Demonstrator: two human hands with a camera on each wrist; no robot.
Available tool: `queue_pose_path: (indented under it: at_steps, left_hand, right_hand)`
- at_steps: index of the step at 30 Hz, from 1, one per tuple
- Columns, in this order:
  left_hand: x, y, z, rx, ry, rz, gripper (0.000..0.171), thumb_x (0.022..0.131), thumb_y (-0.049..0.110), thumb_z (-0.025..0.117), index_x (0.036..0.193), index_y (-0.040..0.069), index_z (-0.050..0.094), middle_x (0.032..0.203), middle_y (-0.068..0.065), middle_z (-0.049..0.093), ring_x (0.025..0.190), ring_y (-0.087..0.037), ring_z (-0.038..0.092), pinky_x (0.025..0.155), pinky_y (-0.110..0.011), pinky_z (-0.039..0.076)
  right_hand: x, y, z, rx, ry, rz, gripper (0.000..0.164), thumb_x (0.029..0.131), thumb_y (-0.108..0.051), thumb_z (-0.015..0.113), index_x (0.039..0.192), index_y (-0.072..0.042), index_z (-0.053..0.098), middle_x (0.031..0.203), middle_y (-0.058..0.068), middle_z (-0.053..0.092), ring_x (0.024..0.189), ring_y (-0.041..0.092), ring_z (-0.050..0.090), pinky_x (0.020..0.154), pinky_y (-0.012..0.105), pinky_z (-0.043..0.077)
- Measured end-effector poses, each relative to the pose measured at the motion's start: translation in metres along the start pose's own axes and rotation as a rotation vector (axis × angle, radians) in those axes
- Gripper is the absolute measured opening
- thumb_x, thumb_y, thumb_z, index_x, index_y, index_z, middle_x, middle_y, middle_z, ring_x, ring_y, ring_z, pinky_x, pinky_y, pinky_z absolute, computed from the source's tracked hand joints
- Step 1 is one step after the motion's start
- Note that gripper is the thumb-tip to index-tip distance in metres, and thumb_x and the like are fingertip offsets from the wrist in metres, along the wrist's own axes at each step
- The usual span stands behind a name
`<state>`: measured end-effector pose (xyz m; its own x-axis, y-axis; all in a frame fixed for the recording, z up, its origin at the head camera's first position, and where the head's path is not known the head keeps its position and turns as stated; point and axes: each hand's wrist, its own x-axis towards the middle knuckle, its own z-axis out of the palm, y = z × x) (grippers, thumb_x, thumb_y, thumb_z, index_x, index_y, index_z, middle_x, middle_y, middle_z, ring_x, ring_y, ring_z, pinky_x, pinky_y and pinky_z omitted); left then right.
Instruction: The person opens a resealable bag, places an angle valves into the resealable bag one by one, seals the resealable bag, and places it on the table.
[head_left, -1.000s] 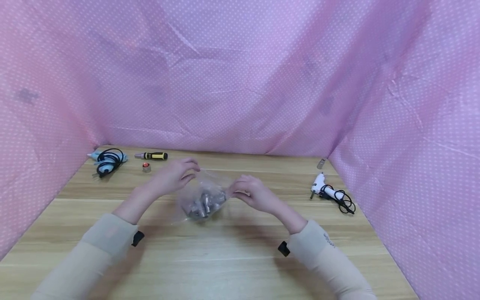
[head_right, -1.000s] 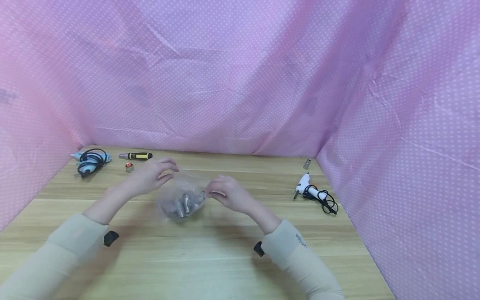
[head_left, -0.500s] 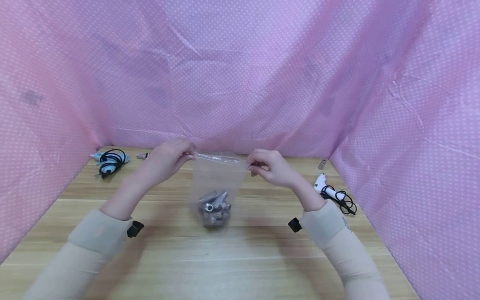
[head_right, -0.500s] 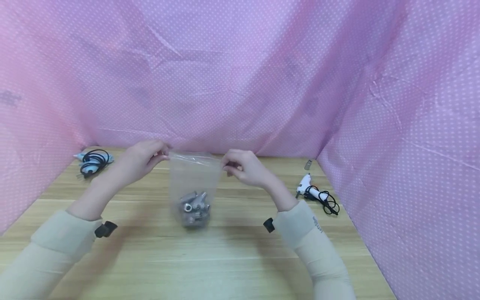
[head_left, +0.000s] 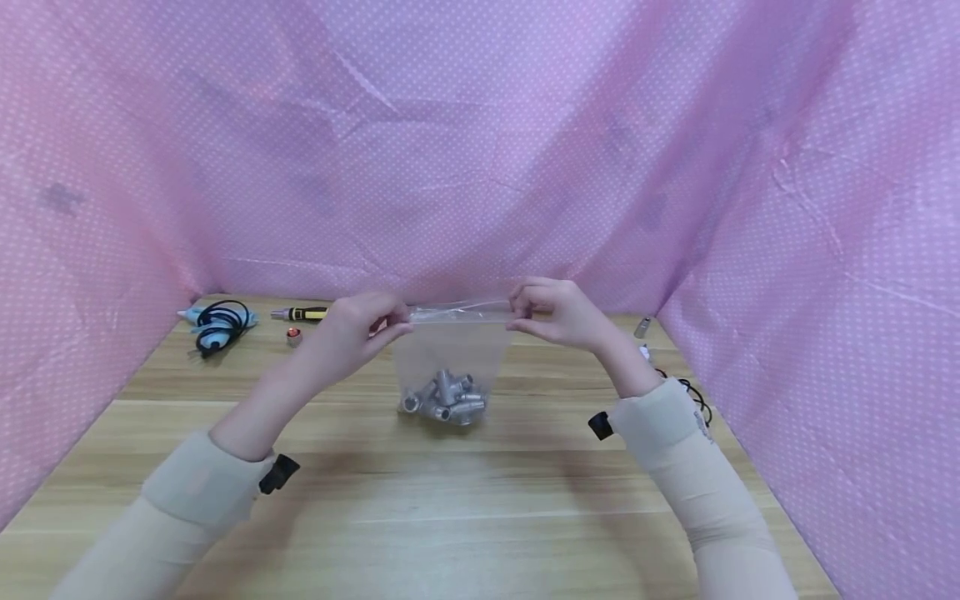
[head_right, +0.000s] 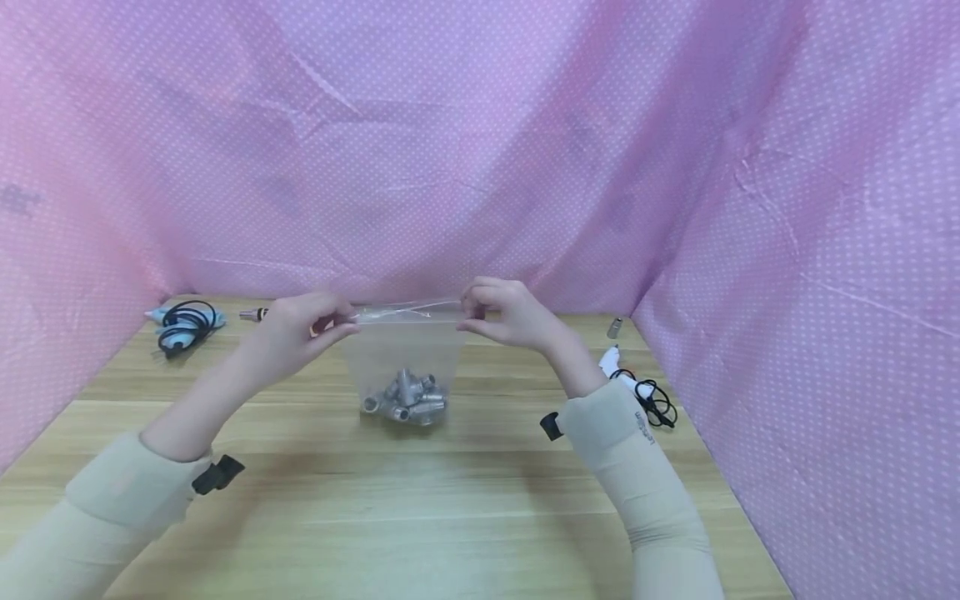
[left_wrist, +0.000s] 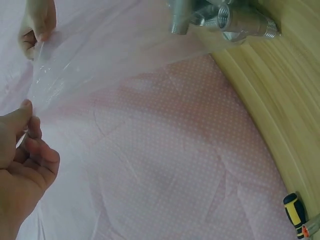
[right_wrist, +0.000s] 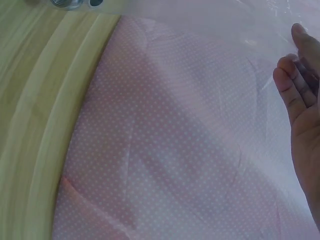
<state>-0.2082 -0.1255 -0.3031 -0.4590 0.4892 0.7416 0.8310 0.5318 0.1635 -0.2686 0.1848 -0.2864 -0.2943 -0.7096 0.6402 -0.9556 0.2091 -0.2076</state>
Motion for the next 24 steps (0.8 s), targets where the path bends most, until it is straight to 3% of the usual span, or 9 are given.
queue_pose_path:
  at_steps: [8,13,17,20,24]
  left_hand:
    - [0.001,-0.005,-0.004,-0.058,-0.129,-0.060,0.008,0.083,0.012,0.071,0.091,0.010,0.069,0.078,0.005,0.060,0.065,-0.005,0.048,0.055,-0.019,0.043]
    - [0.006,-0.008,-0.008,-0.035,-0.158,-0.064,0.011,0.085,-0.001,0.066,0.090,0.008,0.068,0.095,-0.005,0.062,0.082,-0.016,0.059,0.069,-0.029,0.051]
    - [0.008,-0.005,-0.004,-0.089,-0.221,-0.124,0.008,0.086,0.000,0.064,0.089,0.008,0.066,0.092,-0.004,0.067,0.084,-0.015,0.062,0.072,-0.031,0.053]
    - [0.007,-0.002,0.002,-0.125,-0.201,-0.187,0.005,0.085,0.006,0.068,0.088,0.009,0.066,0.078,0.002,0.064,0.071,-0.009,0.057,0.063,-0.026,0.050]
    - [0.003,0.000,0.011,-0.185,-0.131,-0.285,0.012,0.083,0.011,0.071,0.094,0.008,0.066,0.079,0.003,0.064,0.072,-0.008,0.056,0.065,-0.023,0.050]
  right_hand:
    - [-0.012,0.009,0.000,0.037,0.008,-0.049,0.016,0.073,0.006,0.075,0.083,-0.005,0.068,0.093,0.007,0.068,0.081,0.019,0.066,0.075,0.017,0.052]
    - [-0.018,0.011,-0.006,0.029,0.030,-0.033,0.017,0.072,0.006,0.075,0.083,-0.005,0.069,0.098,0.010,0.068,0.086,0.021,0.066,0.075,0.017,0.051]
    - [-0.023,0.013,-0.010,-0.011,0.055,0.011,0.018,0.070,0.006,0.076,0.082,-0.005,0.069,0.103,0.014,0.067,0.089,0.024,0.065,0.076,0.014,0.050]
    - [-0.026,0.012,-0.012,-0.032,0.078,0.047,0.020,0.067,0.010,0.077,0.080,-0.002,0.068,0.098,0.015,0.067,0.084,0.024,0.065,0.073,0.012,0.049]
    - [-0.025,0.000,-0.017,0.000,0.092,0.067,0.020,0.066,0.017,0.074,0.079,0.003,0.067,0.087,0.018,0.068,0.078,0.029,0.065,0.071,0.015,0.051]
